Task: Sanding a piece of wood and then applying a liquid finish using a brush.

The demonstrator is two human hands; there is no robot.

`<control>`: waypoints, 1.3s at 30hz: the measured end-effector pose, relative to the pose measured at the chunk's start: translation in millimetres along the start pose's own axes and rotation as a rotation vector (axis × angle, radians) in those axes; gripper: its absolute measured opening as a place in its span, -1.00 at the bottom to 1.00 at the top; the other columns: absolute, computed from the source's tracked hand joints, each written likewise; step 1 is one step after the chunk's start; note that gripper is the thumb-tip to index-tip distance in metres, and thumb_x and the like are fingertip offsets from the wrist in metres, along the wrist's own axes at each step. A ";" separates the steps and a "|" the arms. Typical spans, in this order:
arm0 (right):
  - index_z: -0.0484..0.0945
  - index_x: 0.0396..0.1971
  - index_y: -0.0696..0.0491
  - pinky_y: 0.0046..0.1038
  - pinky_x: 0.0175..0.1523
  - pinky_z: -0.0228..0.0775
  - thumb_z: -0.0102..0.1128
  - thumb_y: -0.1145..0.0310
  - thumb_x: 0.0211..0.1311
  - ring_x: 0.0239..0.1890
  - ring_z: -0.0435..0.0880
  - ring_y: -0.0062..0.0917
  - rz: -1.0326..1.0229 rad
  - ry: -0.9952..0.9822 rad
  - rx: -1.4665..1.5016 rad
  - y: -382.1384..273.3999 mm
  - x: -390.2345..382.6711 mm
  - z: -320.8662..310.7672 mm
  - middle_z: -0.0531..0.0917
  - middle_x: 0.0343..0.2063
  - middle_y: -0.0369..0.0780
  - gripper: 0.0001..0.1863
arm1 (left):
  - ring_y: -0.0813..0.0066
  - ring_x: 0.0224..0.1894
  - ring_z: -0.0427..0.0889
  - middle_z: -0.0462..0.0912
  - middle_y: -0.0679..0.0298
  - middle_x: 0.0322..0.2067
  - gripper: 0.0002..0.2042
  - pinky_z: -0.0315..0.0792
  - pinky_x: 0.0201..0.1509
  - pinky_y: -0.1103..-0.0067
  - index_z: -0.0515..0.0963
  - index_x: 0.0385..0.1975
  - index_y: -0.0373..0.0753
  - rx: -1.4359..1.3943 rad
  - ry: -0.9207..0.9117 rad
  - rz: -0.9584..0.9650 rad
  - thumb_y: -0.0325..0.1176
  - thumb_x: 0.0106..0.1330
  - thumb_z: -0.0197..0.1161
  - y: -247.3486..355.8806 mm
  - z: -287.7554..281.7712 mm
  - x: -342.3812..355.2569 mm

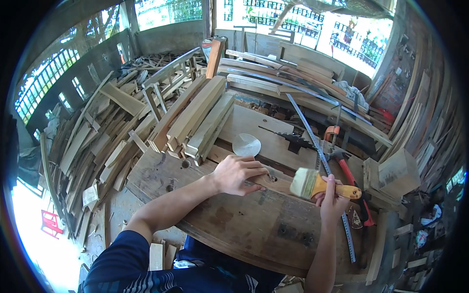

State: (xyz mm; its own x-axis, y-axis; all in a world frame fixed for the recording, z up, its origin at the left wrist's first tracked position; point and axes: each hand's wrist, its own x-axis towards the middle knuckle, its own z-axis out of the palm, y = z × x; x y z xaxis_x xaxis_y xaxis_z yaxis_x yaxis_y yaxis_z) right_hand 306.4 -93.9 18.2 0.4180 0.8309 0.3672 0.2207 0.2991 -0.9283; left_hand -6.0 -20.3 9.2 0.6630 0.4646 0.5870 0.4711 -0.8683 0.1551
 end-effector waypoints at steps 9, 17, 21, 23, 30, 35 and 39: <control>0.71 -0.28 0.17 -0.67 -0.72 0.12 0.18 0.24 0.61 -0.75 0.47 -0.76 -0.080 0.080 0.025 8.4 6.2 -7.0 0.59 -0.64 -0.33 -0.68 | 0.37 -0.15 0.74 0.77 0.38 -0.18 -0.58 0.69 -0.17 0.44 0.74 -0.04 -0.13 -0.012 0.023 -0.003 -0.01 0.21 0.50 0.8 -0.3 2.1; 0.69 -0.38 0.16 -0.65 -0.73 0.04 0.15 0.20 0.63 -0.81 0.38 -0.78 -0.016 0.069 -0.034 3.1 14.0 -12.7 0.52 -0.69 -0.37 -0.61 | 0.37 -0.16 0.75 0.78 0.38 -0.19 -0.58 0.70 -0.18 0.44 0.74 -0.04 -0.11 0.021 0.022 -0.002 -0.01 0.20 0.50 -1.4 -3.0 3.5; 0.69 -0.38 0.15 -0.66 -0.72 0.05 0.14 0.21 0.63 -0.81 0.37 -0.78 -0.034 0.135 0.001 0.8 15.0 -13.6 0.52 -0.69 -0.37 -0.62 | 0.36 -0.14 0.75 0.78 0.38 -0.19 -0.58 0.70 -0.17 0.43 0.75 -0.04 -0.13 0.024 0.036 -0.014 -0.02 0.19 0.51 -4.2 -4.7 1.8; 0.69 -0.37 0.13 -0.66 -0.71 0.06 0.14 0.22 0.62 -0.80 0.39 -0.77 0.176 -0.109 0.013 -4.7 10.5 -17.0 0.54 -0.68 -0.35 -0.64 | 0.36 -0.14 0.75 0.78 0.38 -0.19 -0.58 0.71 -0.16 0.44 0.74 -0.05 -0.13 0.027 0.014 -0.016 -0.02 0.19 0.51 -3.4 -2.3 -0.5; 0.69 -0.17 0.14 -0.73 -0.70 0.08 0.11 0.20 0.65 -0.77 0.42 -0.81 0.076 -0.090 0.020 1.0 8.2 -12.9 0.59 -0.65 -0.31 -0.68 | 0.36 -0.13 0.75 0.78 0.37 -0.18 -0.59 0.70 -0.16 0.44 0.74 -0.06 -0.15 -0.006 -0.008 -0.006 -0.03 0.19 0.51 -1.6 1.3 0.6; 0.67 -0.18 0.15 -0.70 -0.69 0.13 0.10 0.25 0.64 -0.76 0.46 -0.77 0.101 -0.205 0.020 8.7 7.9 -18.3 0.62 -0.60 -0.29 -0.71 | 0.32 -0.15 0.75 0.78 0.35 -0.21 -0.59 0.70 -0.15 0.44 0.74 -0.07 -0.15 -0.004 0.023 0.004 -0.02 0.20 0.51 0.2 -0.9 0.1; 0.66 -0.19 0.15 -0.67 -0.69 0.17 0.10 0.30 0.62 -0.72 0.49 -0.77 0.121 -0.293 0.004 4.1 6.3 -22.7 0.62 -0.57 -0.31 -0.75 | 0.32 -0.15 0.75 0.78 0.34 -0.20 -0.59 0.70 -0.14 0.43 0.74 -0.07 -0.15 -0.005 0.002 -0.008 -0.02 0.20 0.51 -1.3 -1.0 0.2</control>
State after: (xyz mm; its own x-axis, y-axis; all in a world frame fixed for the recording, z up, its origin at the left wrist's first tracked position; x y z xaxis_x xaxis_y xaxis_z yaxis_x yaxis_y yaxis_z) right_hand 330.0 -98.1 18.1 0.1691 0.9602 0.2222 0.1809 0.1914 -0.9647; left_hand -7.1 -19.3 9.9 0.6580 0.4711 0.5874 0.4733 -0.8655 0.1640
